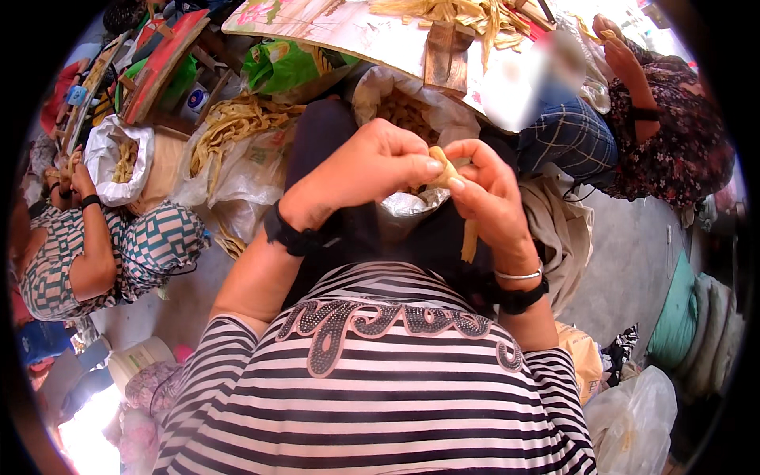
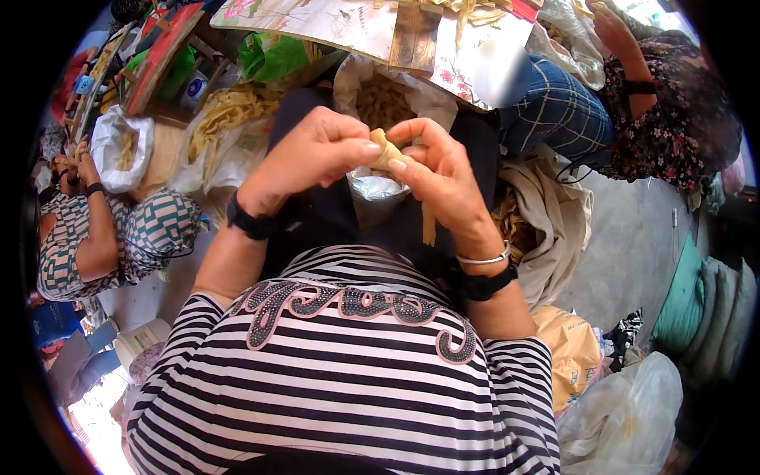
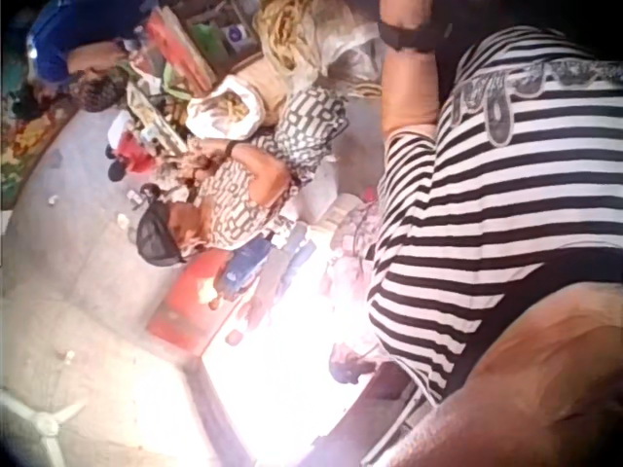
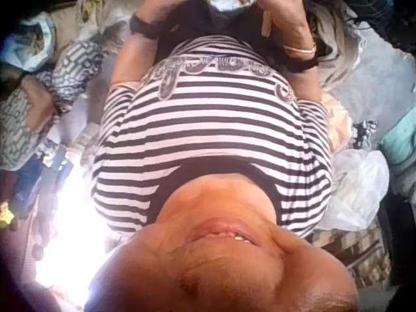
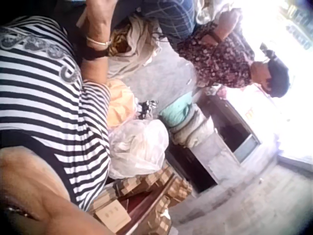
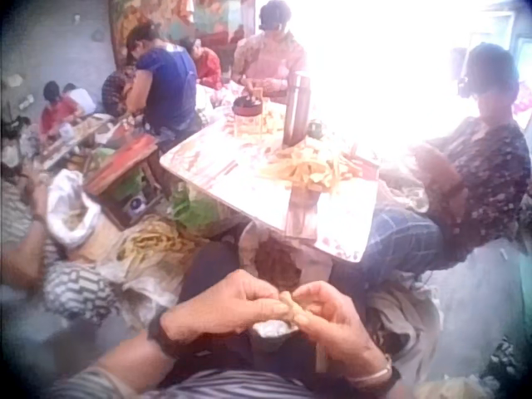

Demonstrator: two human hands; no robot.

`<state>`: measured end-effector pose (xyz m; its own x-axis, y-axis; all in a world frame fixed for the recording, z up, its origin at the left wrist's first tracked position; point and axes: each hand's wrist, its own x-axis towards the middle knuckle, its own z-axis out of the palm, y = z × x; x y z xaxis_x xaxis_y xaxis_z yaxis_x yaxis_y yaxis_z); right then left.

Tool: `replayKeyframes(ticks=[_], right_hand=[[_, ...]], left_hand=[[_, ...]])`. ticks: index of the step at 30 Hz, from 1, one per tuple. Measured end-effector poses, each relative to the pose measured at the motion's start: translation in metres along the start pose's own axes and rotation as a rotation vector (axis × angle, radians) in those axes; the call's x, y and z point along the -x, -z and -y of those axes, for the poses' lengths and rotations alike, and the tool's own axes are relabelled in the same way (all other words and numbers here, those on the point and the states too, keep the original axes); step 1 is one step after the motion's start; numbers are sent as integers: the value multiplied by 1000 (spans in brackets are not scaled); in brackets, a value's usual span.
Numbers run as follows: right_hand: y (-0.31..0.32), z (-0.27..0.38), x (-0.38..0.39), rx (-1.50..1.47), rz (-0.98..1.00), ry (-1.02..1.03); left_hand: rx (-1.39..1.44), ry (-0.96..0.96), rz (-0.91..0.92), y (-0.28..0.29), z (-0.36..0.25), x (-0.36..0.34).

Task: The person weaves and knots long strips of plant fibers by hand, using a small wooden block to help shape and secure the knots.

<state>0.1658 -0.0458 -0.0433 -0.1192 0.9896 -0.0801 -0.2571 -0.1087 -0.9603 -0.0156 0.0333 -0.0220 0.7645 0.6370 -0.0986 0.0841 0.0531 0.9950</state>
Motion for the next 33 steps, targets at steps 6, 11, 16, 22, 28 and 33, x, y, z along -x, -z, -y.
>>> replayKeyframes(ticks=[6,11,16,22,28,33], right_hand=[[29,12,20,244,-18,71],[22,10,16,375,-38,59],[12,2,6,515,45,88],[2,2,9,441,89,14],[6,-1,46,251,125,-83],[14,-12,30,-821,306,-165]], left_hand=[[562,86,125,7,11,15],[-123,148,1,23,17,17],[-976,-357,-159,8,3,27],[-889,-223,35,-13,23,24],[-460,-118,402,-2,31,44],[-250,-38,202,-8,37,29]])
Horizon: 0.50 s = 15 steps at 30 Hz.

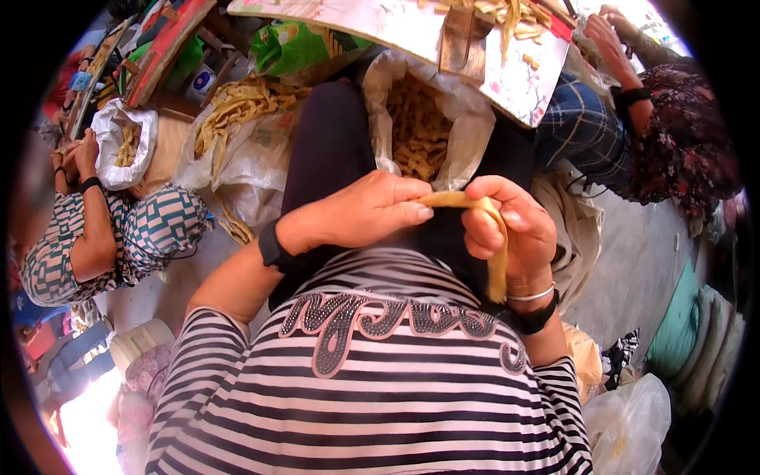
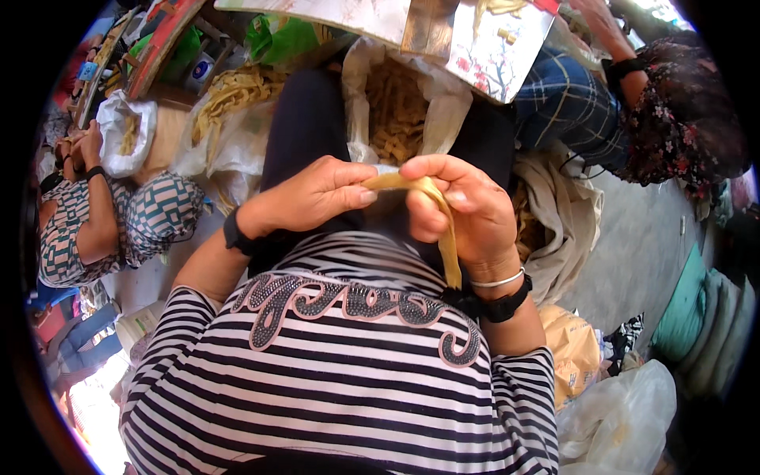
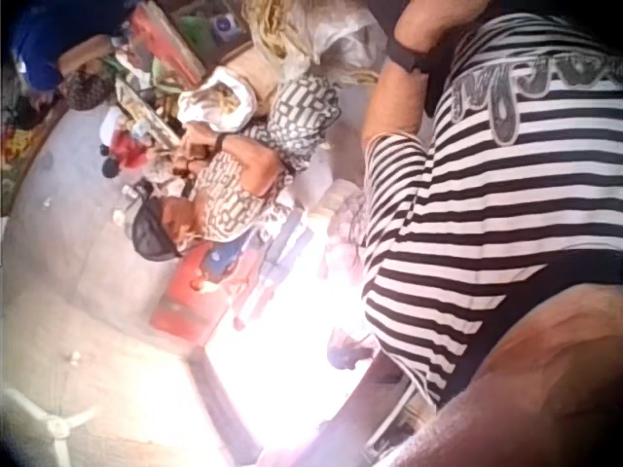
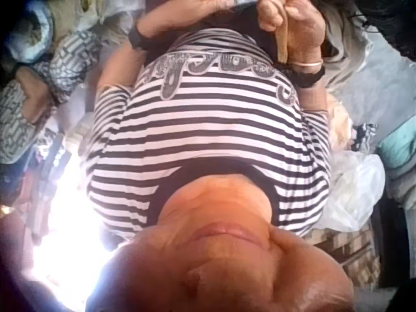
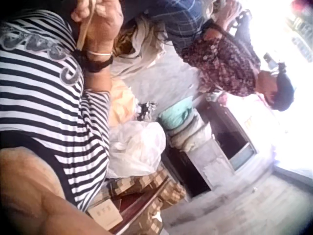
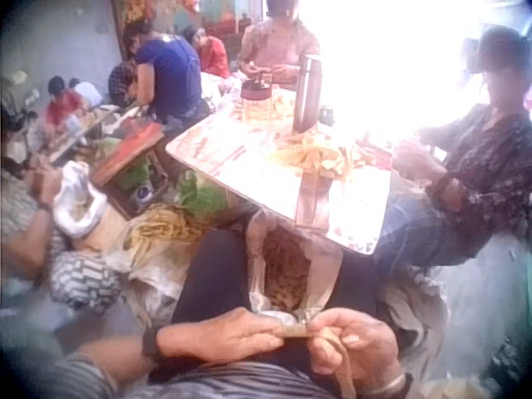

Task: The person weaves and knots long strips of plant fibers by hand, using a small wooden block to help shape and secure the knots.

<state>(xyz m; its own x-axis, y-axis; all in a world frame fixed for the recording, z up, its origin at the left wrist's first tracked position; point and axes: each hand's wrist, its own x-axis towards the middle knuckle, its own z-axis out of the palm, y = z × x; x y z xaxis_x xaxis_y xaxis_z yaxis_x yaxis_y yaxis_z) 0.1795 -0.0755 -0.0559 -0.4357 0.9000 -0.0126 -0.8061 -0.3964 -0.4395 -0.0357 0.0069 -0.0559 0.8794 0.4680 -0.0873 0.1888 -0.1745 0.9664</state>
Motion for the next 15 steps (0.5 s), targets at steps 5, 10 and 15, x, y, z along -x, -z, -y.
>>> replayKeyframes(ticks=[5,10,15], right_hand=[[0,1,-11,584,-143,269],[-5,1,-12,909,-297,459],[-17,17,-7,261,-155,283]], left_hand=[[188,182,-93,-25,1,-11],[-171,97,121,-29,-9,-12],[137,-57,-167,6,0,-18]])
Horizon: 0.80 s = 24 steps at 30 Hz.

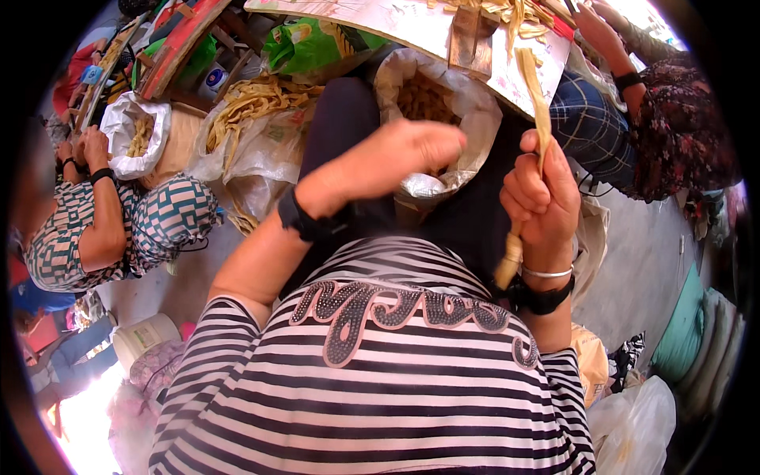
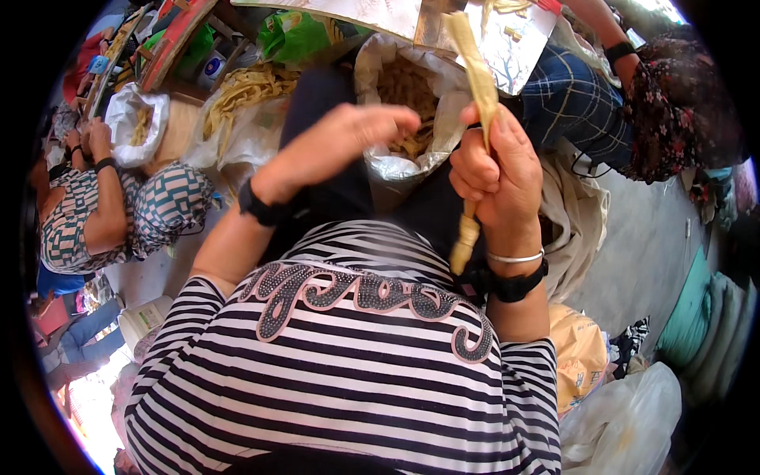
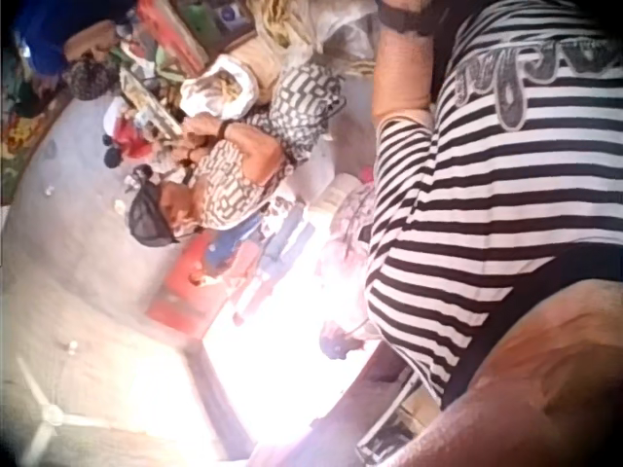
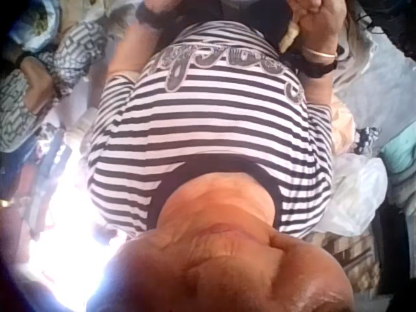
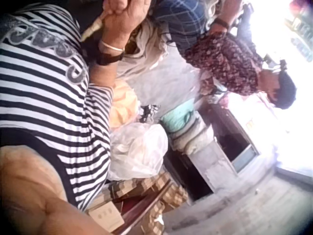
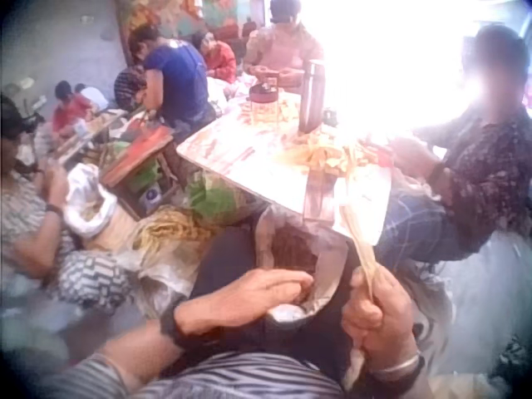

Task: The person weaves and knots long strips of plant fibers by hand, using a small wooden block to help shape and secure the knots.

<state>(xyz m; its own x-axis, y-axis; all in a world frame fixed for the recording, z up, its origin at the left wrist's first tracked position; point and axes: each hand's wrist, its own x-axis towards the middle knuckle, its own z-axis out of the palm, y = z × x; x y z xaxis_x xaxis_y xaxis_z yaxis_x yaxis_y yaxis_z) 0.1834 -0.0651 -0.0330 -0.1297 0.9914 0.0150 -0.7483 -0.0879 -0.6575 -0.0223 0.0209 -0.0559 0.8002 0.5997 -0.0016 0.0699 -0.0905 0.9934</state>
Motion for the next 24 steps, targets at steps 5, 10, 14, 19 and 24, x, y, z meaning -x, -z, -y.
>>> replayKeyframes(ticks=[5,10,14,19,24], right_hand=[[-2,-18,-5,-104,150,-247],[0,-36,-9,-141,129,-426],[-5,-46,-7,7,77,-493],[-16,-49,-15,-131,25,-318],[-13,-53,-15,494,-77,61]], left_hand=[[376,-167,-49,-2,-20,-16],[818,-256,-9,-17,-24,-25],[883,-177,-365,-15,-32,-23],[-4,-506,-923,-17,-23,-25],[-459,-629,-602,-26,-14,-5]])
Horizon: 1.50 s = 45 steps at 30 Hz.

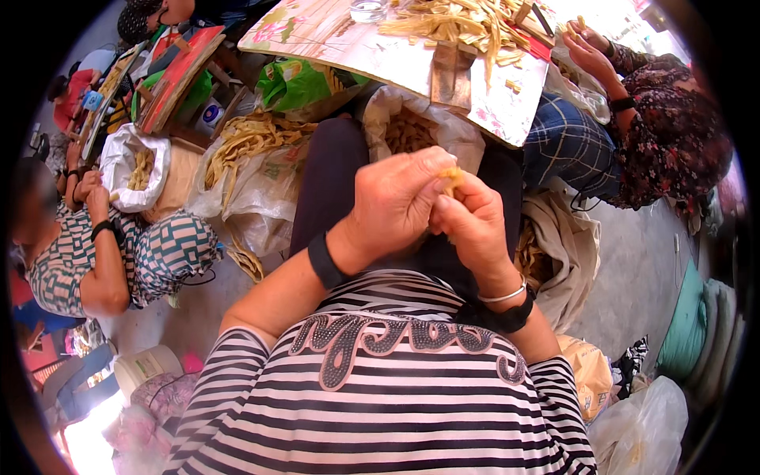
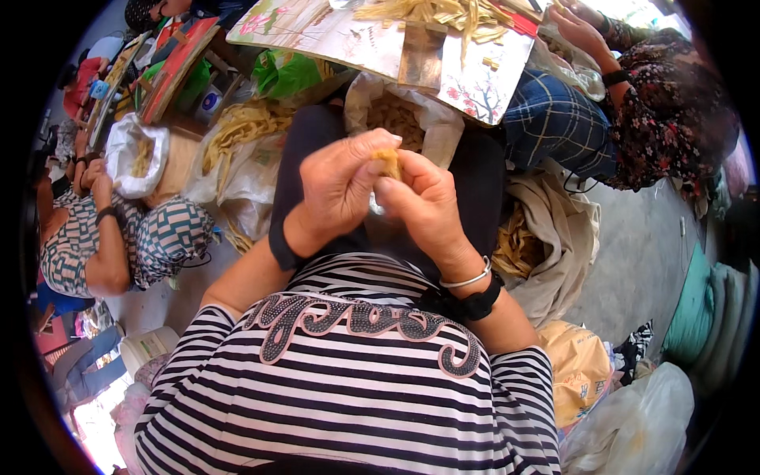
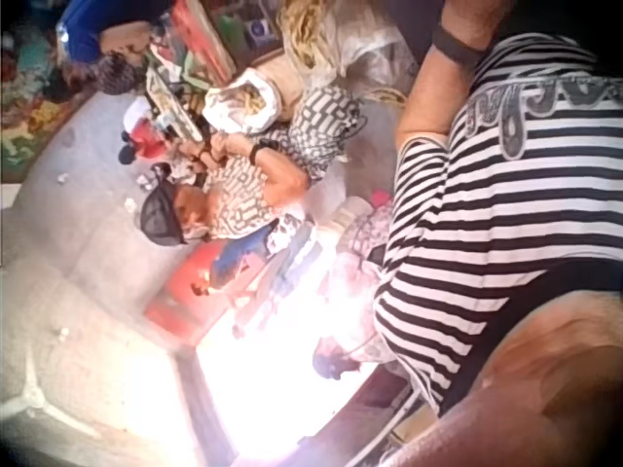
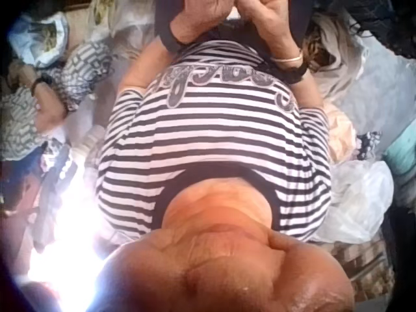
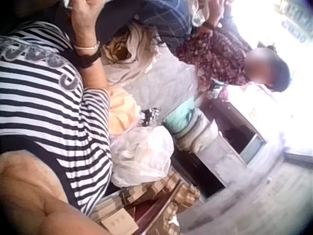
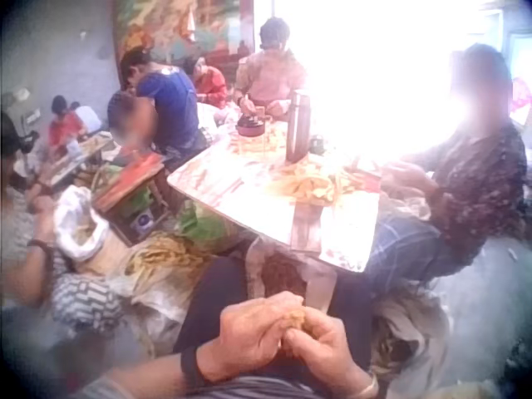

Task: The person weaves and knots long strips of plant fibers by hand, using a small wooden block to help shape and secure the knots.

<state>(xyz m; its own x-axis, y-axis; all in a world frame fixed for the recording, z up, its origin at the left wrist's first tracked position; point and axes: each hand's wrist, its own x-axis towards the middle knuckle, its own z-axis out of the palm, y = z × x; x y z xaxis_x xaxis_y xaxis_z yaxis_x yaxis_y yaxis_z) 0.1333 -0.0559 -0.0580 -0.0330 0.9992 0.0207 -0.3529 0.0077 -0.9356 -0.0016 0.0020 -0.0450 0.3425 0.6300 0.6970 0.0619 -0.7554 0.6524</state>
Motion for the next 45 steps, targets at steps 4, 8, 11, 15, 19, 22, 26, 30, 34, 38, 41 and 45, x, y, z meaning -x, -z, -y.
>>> replayKeyframes(ticks=[4,8,11,15,19,22,26,30,34,38,41,45], right_hand=[[-1,0,0,743,-163,199],[-2,-8,3,430,-218,107],[1,-4,-1,227,-175,-68],[17,-24,-5,-730,182,-617],[30,-20,2,-549,224,-527],[26,-19,4,147,-13,-197],[20,-10,9,511,-223,104],[30,-2,8,85,-83,-128],[54,-12,10,-656,285,-343],[49,-18,5,-836,429,-253],[38,-6,5,-569,164,-222],[30,3,8,-277,49,-178]], left_hand=[[234,443,75,-6,-12,9],[80,567,275,0,1,2],[-8,565,297,1,-5,-3],[-176,30,197,-1,-5,2],[-157,196,389,-2,-15,0],[-190,223,384,-10,-10,3],[-153,424,377,-14,-8,5],[-173,407,353,-15,-13,5],[-75,390,308,-11,-15,-3],[-99,303,170,-11,-22,-8],[-223,219,199,-8,-11,-8],[-28,334,395,3,-25,-11]])
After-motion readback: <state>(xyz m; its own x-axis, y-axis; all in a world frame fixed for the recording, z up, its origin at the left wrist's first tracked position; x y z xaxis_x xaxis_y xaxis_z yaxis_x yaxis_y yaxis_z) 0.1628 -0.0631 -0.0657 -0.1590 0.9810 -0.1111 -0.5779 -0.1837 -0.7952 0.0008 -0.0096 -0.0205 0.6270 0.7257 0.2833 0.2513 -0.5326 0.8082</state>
